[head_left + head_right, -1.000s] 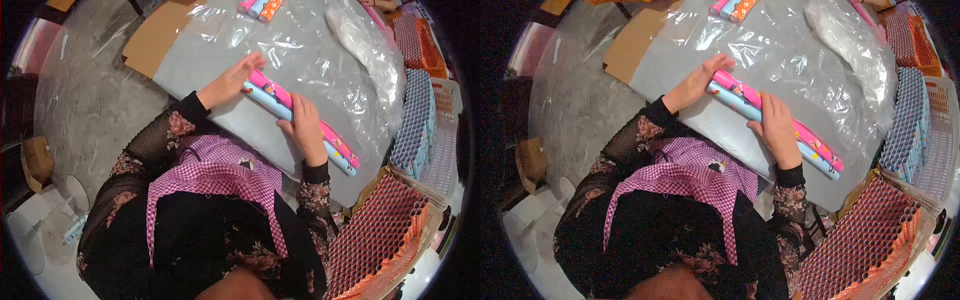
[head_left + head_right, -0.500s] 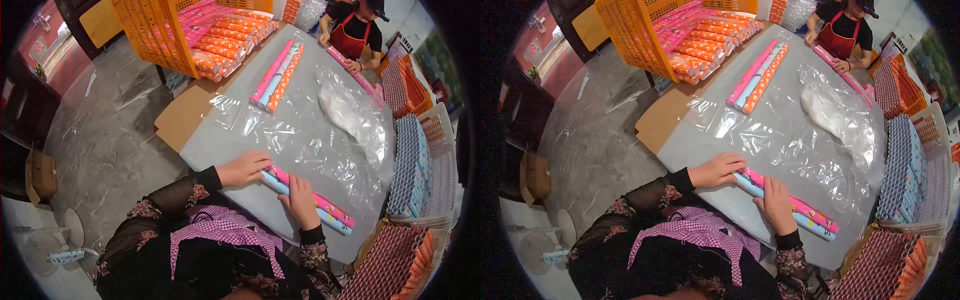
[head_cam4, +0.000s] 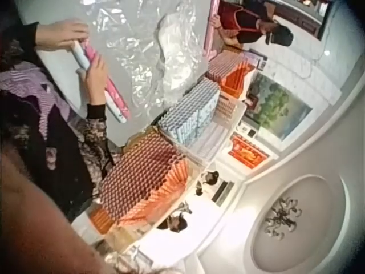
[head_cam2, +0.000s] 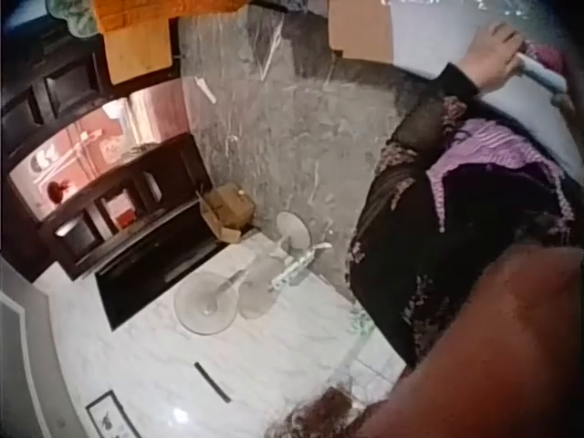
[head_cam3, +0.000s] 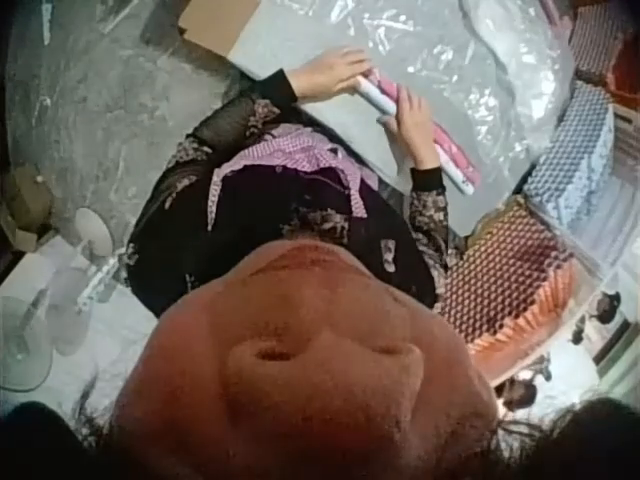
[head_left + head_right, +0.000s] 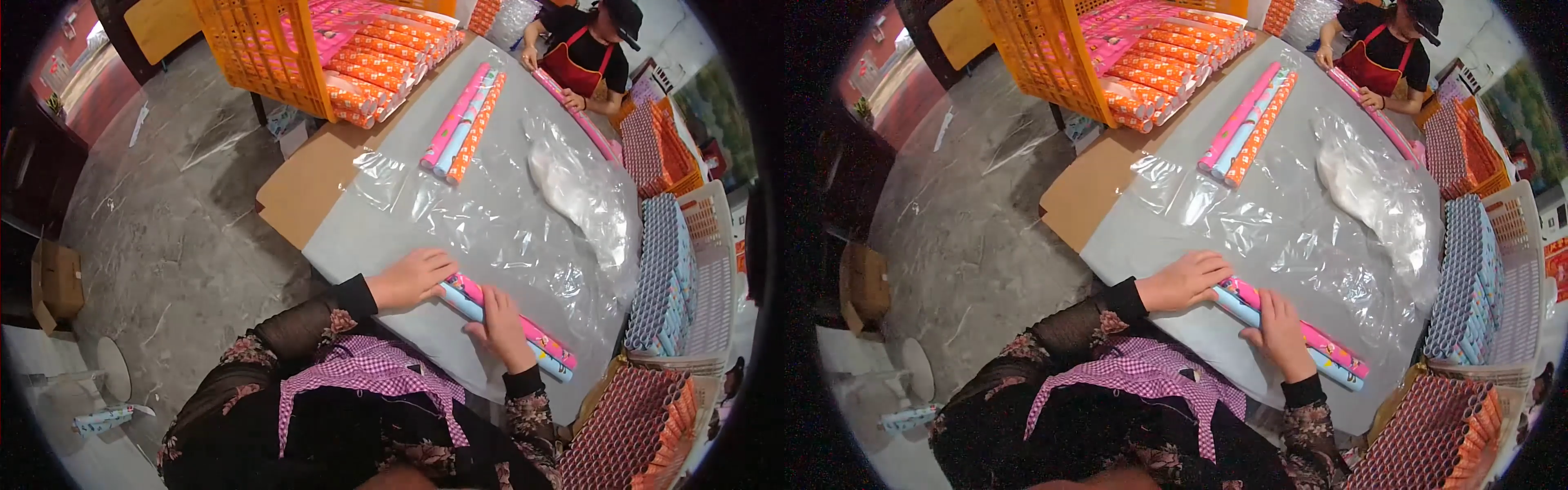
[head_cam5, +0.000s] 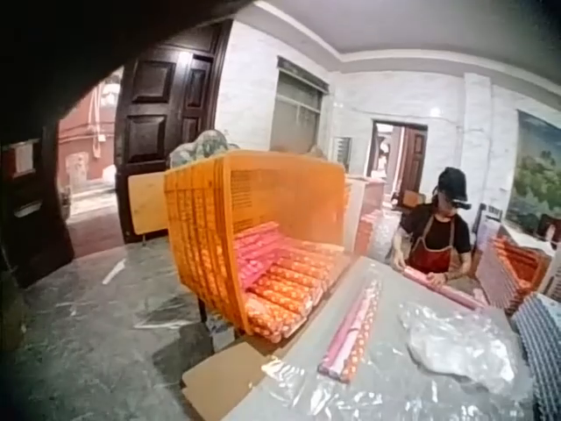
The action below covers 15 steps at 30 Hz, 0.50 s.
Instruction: The recorder is manually wrapping cylindrical items in plastic sleeves and bundling them together on a workbench.
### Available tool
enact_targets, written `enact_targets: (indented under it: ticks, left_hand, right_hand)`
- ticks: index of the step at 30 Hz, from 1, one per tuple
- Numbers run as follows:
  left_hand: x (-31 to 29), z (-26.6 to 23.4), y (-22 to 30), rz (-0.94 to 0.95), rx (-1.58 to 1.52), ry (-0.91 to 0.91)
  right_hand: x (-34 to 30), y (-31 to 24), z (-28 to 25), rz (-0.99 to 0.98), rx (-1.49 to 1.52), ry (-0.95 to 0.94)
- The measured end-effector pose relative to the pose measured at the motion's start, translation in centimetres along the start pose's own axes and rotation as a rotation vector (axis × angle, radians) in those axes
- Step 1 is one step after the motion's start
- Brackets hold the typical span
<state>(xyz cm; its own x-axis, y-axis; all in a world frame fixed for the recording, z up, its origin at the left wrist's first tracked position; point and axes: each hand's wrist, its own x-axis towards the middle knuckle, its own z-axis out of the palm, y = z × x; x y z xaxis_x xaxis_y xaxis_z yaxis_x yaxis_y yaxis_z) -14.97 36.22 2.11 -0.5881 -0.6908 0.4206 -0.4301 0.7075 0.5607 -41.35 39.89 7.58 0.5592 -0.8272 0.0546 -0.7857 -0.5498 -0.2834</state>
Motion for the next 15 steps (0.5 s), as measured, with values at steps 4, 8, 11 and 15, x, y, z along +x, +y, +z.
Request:
enact_targets:
  ticks: [4, 8, 11, 15]
  left_hand:
    - [0.3, -0.2, 0.4, 0.018, -0.007, 0.027]
    - [0.7, -0.8, 0.6, 0.027, -0.013, 0.041]
    - [0.6, -1.0, 0.4, 0.02, -0.035, 0.026]
    - [0.6, -0.8, 0.3, 0.029, -0.035, 0.044]
  right_hand:
    - [2.3, 1.0, -2.6, -0.081, 0.063, -0.028]
    - [9.7, 1.1, -5.6, -0.203, 0.012, 0.173]
    - [18.3, -0.1, -6.4, -0.316, 0.165, 0.239]
    - [30.8, 0.0, -3.8, -0.152, 0.549, 0.224]
